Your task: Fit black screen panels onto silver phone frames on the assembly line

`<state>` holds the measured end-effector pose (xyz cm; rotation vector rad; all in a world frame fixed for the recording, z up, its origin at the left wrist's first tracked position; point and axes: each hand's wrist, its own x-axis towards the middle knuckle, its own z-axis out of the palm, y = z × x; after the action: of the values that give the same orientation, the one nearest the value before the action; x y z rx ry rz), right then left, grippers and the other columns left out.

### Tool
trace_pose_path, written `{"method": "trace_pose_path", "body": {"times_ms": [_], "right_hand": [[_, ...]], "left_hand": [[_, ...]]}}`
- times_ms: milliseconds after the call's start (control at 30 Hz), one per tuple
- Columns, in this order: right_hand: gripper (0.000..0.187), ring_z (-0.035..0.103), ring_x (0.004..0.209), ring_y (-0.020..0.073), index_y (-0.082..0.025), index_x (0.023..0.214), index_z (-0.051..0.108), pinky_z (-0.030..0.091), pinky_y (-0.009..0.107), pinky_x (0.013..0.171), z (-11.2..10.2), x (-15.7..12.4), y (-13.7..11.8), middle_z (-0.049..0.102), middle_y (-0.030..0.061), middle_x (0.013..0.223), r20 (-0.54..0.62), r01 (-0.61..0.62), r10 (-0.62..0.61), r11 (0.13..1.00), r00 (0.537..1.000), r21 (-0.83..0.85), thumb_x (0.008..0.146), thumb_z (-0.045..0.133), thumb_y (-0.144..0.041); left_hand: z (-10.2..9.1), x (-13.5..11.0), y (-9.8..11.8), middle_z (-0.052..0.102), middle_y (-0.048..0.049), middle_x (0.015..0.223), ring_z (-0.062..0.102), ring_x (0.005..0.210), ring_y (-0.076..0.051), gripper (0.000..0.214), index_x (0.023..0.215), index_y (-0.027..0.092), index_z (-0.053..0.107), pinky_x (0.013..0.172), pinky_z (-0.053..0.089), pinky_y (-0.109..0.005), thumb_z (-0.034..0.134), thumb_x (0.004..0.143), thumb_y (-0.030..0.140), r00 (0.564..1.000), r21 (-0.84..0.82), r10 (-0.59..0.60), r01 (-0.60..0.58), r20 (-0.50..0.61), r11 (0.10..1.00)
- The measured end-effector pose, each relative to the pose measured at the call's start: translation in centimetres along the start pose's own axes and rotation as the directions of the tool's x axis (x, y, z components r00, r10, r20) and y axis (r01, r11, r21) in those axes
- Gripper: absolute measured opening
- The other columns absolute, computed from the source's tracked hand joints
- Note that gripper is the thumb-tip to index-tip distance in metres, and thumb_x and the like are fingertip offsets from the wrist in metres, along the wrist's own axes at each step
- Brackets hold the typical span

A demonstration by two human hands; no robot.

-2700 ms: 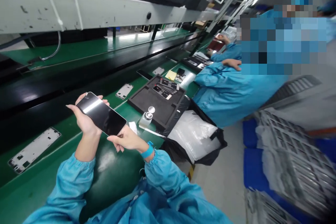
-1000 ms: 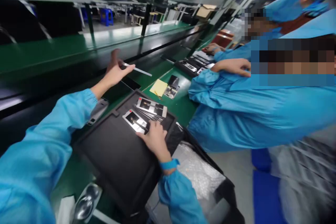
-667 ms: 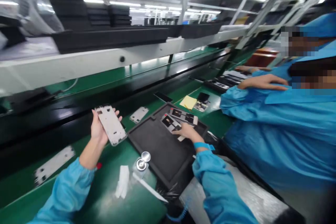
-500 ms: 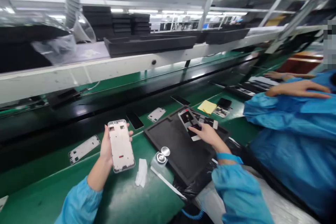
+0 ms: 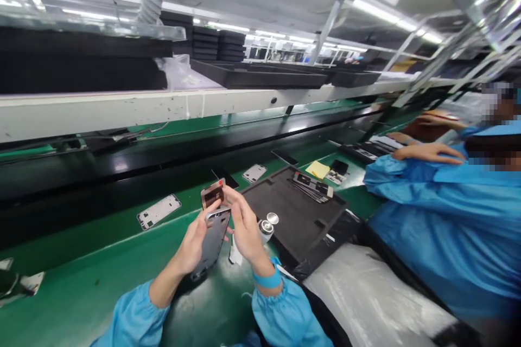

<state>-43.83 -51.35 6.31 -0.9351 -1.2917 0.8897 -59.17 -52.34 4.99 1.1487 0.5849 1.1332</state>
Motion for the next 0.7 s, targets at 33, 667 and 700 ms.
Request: {"method": "trace_pose_path", "body": {"times_ms": [33,667,700], "right_hand": [[0.063,0.076,0.112,0.0279,-0.024,0.142,0.066,0.066,0.046,0.099,0.3,0.5,-0.4,0.068,0.0168,0.149,0.004,0.047,-0.047,0.999,0.999,-0.011,0.104,0.056,-0.073],[0.039,0.064,0.12,0.0325,-0.023,0.073,0.057,0.05,0.055,0.111,1.1,1.8,9.9,0.068,0.015,0.115,0.095,-0.211,0.286,0.859,0.954,-0.466,0.097,0.071,-0.051],[0.038,0.062,0.12,0.0347,-0.023,0.071,0.057,0.047,0.058,0.113,1.4,1.1,11.2,0.068,0.0157,0.113,0.094,-0.245,0.328,0.839,0.94,-0.486,0.093,0.075,-0.048]], "left_hand": [[-0.4,0.0,-0.1,0.059,-0.0187,0.162,0.074,0.123,-0.037,0.083,0.16,0.026,0.061,0.098,0.063,-0.048,0.059,0.097,0.08,0.996,0.115,0.083,-0.084,0.016,0.99],[-7.9,2.1,4.7,0.081,-0.0121,0.1,0.079,0.08,-0.026,0.084,0.148,0.021,0.064,0.072,0.066,-0.039,0.038,0.102,0.086,0.939,-0.107,0.138,-0.179,-0.315,0.978],[-7.9,1.9,5.2,0.081,-0.0117,0.097,0.08,0.079,-0.028,0.086,0.145,0.021,0.067,0.071,0.066,-0.04,0.034,0.101,0.088,0.957,-0.21,0.088,-0.149,-0.277,0.966]]}}
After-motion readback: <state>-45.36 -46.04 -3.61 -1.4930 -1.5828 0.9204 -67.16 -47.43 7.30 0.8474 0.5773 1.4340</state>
